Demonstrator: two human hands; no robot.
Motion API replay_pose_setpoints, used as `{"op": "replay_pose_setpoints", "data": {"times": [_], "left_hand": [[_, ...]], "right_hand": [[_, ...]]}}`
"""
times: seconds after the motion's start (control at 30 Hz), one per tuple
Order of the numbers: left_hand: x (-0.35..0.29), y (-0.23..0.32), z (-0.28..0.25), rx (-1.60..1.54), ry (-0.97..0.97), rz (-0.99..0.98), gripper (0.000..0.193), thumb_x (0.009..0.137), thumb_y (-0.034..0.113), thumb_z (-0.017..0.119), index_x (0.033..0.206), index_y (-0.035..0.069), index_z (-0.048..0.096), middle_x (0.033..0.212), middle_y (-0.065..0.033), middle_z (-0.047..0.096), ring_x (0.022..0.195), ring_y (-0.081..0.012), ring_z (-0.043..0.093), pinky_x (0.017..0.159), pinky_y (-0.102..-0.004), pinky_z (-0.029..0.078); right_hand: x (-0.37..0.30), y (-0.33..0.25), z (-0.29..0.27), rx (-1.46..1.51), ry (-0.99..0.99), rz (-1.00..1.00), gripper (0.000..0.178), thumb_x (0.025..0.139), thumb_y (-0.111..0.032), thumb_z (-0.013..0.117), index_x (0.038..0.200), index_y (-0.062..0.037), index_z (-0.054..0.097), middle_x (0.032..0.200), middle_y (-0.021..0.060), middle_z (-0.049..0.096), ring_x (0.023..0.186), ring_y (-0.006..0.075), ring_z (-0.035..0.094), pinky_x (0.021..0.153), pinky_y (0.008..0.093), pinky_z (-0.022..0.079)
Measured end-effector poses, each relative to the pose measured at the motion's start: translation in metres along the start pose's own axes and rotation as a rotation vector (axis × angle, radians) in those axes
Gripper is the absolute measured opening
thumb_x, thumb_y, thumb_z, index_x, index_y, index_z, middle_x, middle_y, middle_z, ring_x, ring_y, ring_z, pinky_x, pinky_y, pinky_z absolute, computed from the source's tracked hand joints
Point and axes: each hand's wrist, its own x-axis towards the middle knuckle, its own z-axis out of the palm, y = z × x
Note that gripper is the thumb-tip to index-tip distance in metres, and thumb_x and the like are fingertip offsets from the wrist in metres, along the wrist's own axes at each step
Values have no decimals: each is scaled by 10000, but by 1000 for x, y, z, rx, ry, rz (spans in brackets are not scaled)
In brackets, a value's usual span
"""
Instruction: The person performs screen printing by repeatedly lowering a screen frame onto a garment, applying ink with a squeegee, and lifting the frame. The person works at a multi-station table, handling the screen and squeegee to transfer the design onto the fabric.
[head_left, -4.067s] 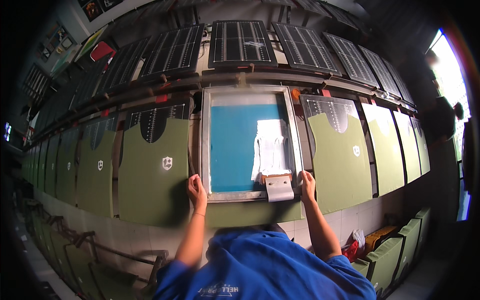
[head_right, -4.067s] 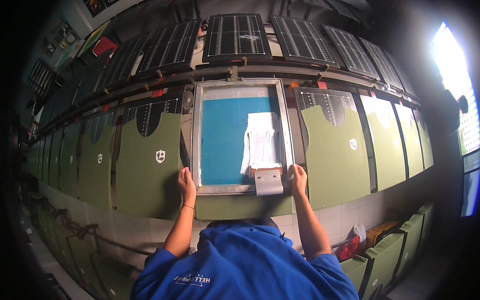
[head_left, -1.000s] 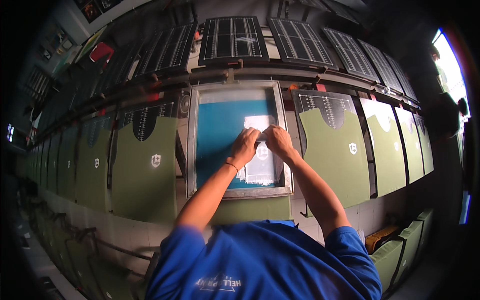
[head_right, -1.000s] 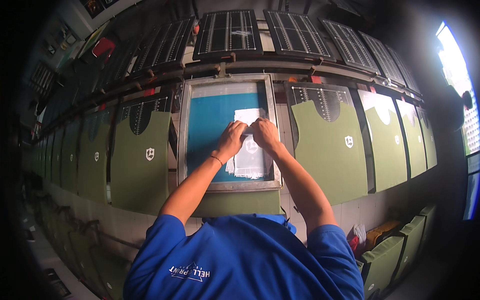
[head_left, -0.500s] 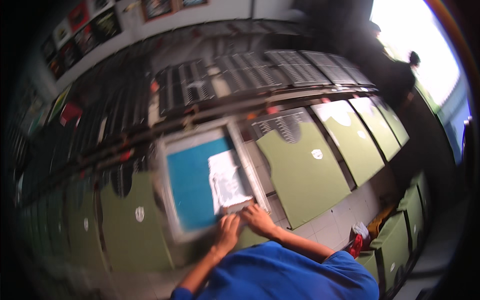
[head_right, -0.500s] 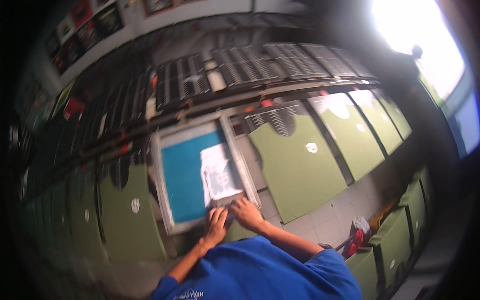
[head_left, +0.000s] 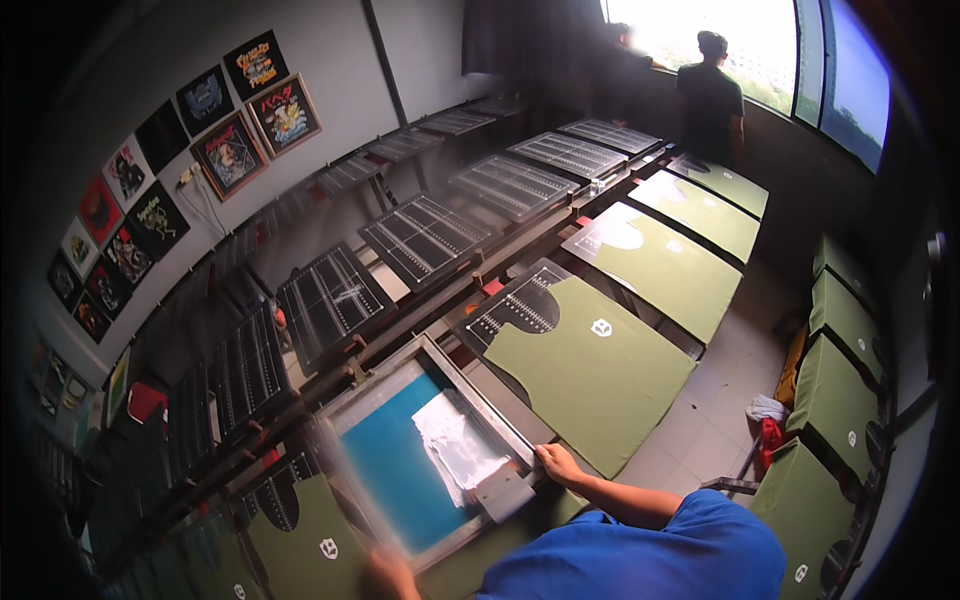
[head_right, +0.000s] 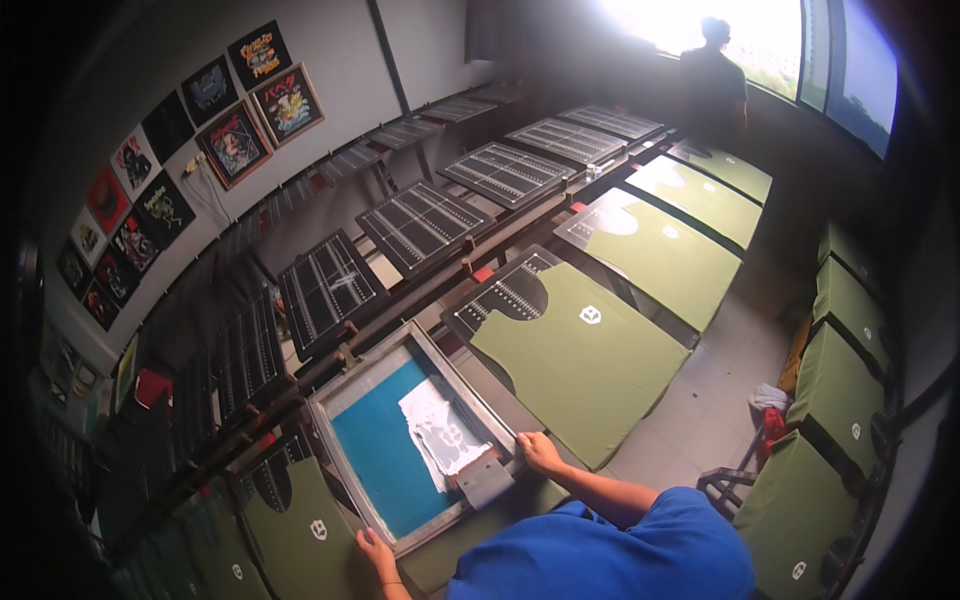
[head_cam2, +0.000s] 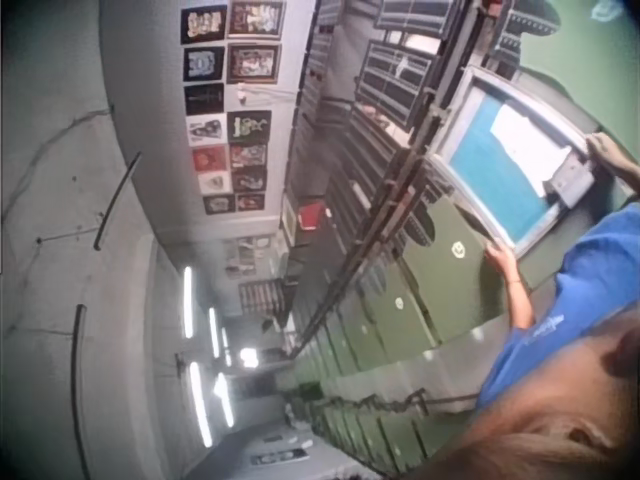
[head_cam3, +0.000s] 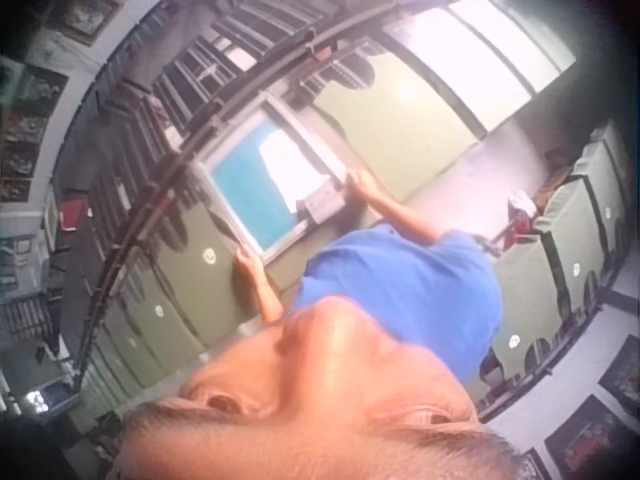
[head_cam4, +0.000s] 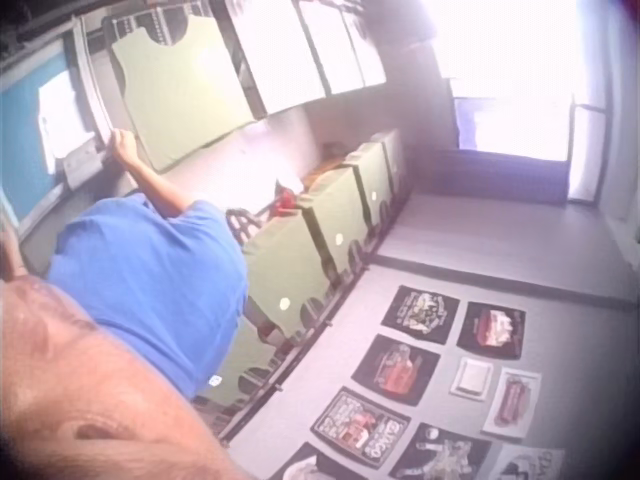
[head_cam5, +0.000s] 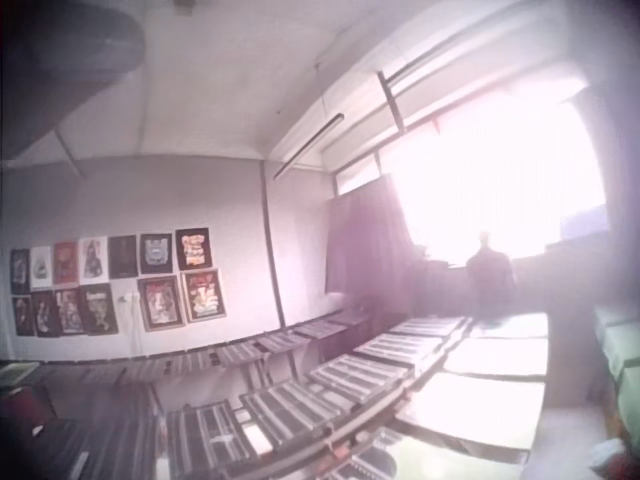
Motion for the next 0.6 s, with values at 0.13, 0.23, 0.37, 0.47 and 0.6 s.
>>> {"op": "replay_pose_setpoints", "data": {"times": [0.13,0.23,0.37,0.47,0.6], "left_hand": [[3,-5,-1,-185,-325,-244,611,1032,433,441,1256,-130,517,1304,-273,557,1226,-366,525,1042,-403,396],[10,-22,10,-226,-306,-264,654,1028,469,429,1269,-133,511,1346,-274,539,1253,-350,520,1045,-397,395],[20,-51,17,-285,-234,-245,670,1020,488,439,1288,-123,506,1367,-263,526,1264,-338,512,1049,-399,391],[20,-43,10,-248,-267,-281,707,1008,512,453,1323,-121,484,1392,-254,507,1287,-337,491,1067,-399,378],[6,32,-6,-209,-316,-329,768,984,555,473,1359,-115,461,1380,-250,513,1286,-344,486,1079,-405,372]], "right_hand": [[11,8,17,163,31,185,416,1014,-330,482,1016,37,676,754,135,660,689,166,590,669,359,471],[12,-1,22,125,61,195,431,1011,-347,486,995,40,676,747,145,659,691,182,599,675,374,475],[9,-12,23,155,63,205,445,1006,-362,493,985,45,672,736,152,655,697,199,612,686,386,480],[11,-19,19,120,43,235,455,1004,-381,491,1002,38,669,813,171,675,762,239,638,727,398,485],[10,-17,-1,70,52,236,475,1005,-412,480,1016,28,659,890,190,683,829,281,647,779,406,489]]}}
